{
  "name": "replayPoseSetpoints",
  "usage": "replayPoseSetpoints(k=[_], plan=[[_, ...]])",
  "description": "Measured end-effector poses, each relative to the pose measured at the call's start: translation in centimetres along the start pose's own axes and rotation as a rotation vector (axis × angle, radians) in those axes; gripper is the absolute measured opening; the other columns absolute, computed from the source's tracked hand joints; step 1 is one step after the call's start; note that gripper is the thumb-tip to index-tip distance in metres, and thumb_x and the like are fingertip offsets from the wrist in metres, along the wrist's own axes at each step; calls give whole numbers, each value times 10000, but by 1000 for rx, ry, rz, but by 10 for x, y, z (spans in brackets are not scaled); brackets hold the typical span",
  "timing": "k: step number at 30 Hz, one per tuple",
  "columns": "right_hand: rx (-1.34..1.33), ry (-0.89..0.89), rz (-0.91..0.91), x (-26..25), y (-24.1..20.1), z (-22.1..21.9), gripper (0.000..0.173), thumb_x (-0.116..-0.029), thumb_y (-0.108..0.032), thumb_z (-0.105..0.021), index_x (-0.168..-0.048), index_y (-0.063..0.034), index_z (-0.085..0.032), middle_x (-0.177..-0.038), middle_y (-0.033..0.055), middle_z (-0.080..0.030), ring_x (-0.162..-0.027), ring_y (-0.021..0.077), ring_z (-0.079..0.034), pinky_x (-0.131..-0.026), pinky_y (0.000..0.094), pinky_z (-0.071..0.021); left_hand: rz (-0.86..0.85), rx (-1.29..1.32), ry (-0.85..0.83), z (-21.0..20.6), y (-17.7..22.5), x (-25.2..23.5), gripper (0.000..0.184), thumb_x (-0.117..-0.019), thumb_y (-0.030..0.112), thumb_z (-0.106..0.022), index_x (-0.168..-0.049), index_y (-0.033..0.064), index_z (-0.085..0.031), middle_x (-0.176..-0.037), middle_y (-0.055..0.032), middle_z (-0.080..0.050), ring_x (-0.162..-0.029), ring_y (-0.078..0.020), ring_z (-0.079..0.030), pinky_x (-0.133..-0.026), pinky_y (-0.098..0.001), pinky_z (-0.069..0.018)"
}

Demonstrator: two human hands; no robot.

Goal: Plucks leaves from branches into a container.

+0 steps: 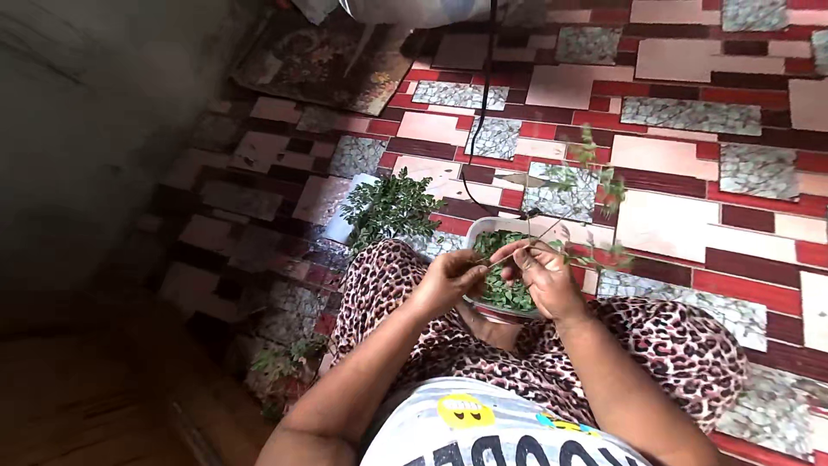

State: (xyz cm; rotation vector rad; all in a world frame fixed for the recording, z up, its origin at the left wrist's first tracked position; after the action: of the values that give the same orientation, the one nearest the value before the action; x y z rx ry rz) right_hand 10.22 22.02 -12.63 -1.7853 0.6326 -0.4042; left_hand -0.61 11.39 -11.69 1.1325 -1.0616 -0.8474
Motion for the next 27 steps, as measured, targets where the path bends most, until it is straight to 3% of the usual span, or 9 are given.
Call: replayPoseSetpoints(k=[3, 5, 9, 11, 13, 16, 18, 23, 27], plan=[[-66, 219, -96, 4, 12, 25, 137, -1038, -56, -537, -1085, -16, -659, -931, 51, -730, -697, 122, -698, -662, 285, -620, 34, 40, 103, 2, -24, 3, 98, -996, 28, -624, -1044, -50, -661, -882, -52, -717, -751, -97, -713, -750, -284, -629], [-86, 287, -123, 5, 17, 33, 139, -1043, -61, -542, -1049, 8, -662, -867, 68, -723, -669, 145, -699, -649, 306, -627, 65, 43, 30, -4, -40, 2, 113, -975, 34, -649, -1060, -39, -663, -917, -53, -717, -795, -101, -707, -787, -293, -617], [165, 199, -205, 1, 28, 31, 86, -1002, -48, -615, -1058, 4, -654, -853, 30, -694, -717, 103, -677, -695, 262, -603, 190, 164, -168, -21, -41, -12, 362, -977, 110, -660, -1295, -43, -577, -1095, -85, -693, -940, -145, -694, -886, -337, -591], [263, 71, -199, -4, 31, 25, 92, -983, -36, -626, -1026, -8, -703, -874, 12, -705, -750, 69, -655, -726, 240, -573, 257, 233, -200, -26, -36, -28, 257, -1039, 156, -576, -1214, -31, -591, -1011, -77, -719, -879, -156, -717, -839, -347, -606], [300, 17, -110, -8, 31, 27, 113, -961, -15, -634, -1018, -6, -730, -895, 18, -729, -772, 60, -671, -733, 248, -580, 320, 215, -221, -31, -33, -44, 312, -1095, 256, -475, -1097, -13, -634, -879, -43, -718, -760, -122, -708, -725, -296, -607], [198, 93, -85, -9, 29, 46, 80, -943, -1, -645, -995, -8, -705, -885, 29, -702, -773, 93, -667, -740, 284, -591, 277, 135, -169, -38, -32, -66, 422, -1114, 318, -420, -964, 10, -667, -742, -7, -661, -563, -38, -563, -503, -191, -448], [60, 179, -156, -7, 33, 56, 69, -974, -9, -594, -955, -26, -658, -836, 35, -688, -715, 114, -669, -686, 298, -598, 170, 117, -152, -41, -27, -69, 394, -1112, 265, -429, -952, 3, -675, -692, 5, -614, -522, -19, -482, -478, -174, -374], [-94, 168, -257, -1, 40, 55, 266, -1063, -148, -450, -1033, -23, -682, -883, 48, -710, -734, 124, -674, -688, 292, -590, 64, -4, -125, -26, -3, -42, 276, -1087, 186, -497, -1028, -14, -677, -737, -3, -626, -582, -33, -551, -556, -191, -480], [-213, 222, -263, -1, 27, 33, 181, -1065, -75, -451, -1086, -32, -626, -834, 59, -719, -657, 123, -689, -614, 257, -600, 107, -140, -142, -9, 0, -10, 219, -1056, 174, -574, -1056, -14, -686, -781, -9, -665, -616, -37, -619, -609, -215, -557]])
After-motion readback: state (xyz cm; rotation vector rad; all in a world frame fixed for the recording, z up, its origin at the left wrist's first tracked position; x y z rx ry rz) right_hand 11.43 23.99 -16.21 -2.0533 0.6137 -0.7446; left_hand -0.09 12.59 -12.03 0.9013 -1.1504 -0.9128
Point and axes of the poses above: each hand's wrist, its own x-axis away from the middle knuckle, its own z-axis out of the back of the hand, y = z × x, the point moved 9 cm from there along -x, towards the middle knuckle
